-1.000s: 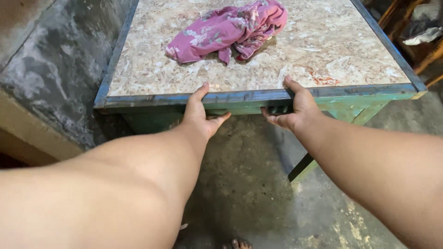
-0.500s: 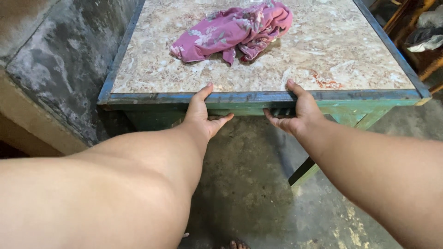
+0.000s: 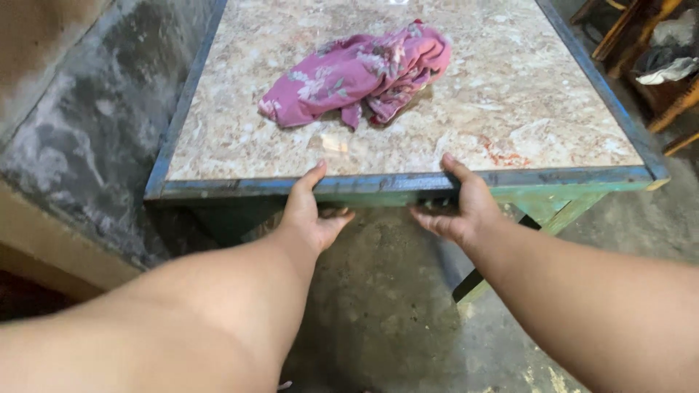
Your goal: Sweeping the floor with a broom and wiping tables with a cloth.
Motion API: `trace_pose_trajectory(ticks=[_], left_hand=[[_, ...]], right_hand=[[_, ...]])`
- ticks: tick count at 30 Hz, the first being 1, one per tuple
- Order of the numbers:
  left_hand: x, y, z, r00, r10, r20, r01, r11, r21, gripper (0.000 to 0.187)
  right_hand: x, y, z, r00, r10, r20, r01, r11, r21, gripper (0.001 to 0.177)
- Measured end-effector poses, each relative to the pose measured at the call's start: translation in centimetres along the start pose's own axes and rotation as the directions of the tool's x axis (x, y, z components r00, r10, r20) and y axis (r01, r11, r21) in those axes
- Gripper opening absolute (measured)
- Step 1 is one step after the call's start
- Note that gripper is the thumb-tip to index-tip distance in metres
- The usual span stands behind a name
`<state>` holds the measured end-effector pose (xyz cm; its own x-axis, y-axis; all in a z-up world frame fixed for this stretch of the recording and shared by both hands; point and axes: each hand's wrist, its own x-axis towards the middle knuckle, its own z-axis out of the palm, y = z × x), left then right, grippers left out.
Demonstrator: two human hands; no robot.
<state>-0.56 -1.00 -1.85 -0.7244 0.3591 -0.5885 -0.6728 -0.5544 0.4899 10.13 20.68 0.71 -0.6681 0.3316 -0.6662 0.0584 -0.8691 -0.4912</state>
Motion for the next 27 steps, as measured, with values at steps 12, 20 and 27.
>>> trace_pose_trajectory(ticks=[12,20,27], left_hand=[[-0.1,-3.1,5.4,0.949,-0.033,-0.314,0.069,0.992,0.103,0.076],[2.4,-4.1,6.1,0.951,-0.028,-0.307,0.089,0.978,0.187,0.065],[6.6,-4.3,3.6,0.995,-0.03,-0.092,0.057,0.953,0.298,0.054]], right_hand=[[-1.1,-0.5,1.0,0.995,0.081,-0.066,-0.096,0.957,-0.274,0.046],[1.8,0.5,1.3,0.987,0.116,-0.109,-0.138,0.966,-0.217,0.027],[3.8,0.9,0.6,0.995,0.091,-0.044,-0.1,0.952,-0.29,0.027]])
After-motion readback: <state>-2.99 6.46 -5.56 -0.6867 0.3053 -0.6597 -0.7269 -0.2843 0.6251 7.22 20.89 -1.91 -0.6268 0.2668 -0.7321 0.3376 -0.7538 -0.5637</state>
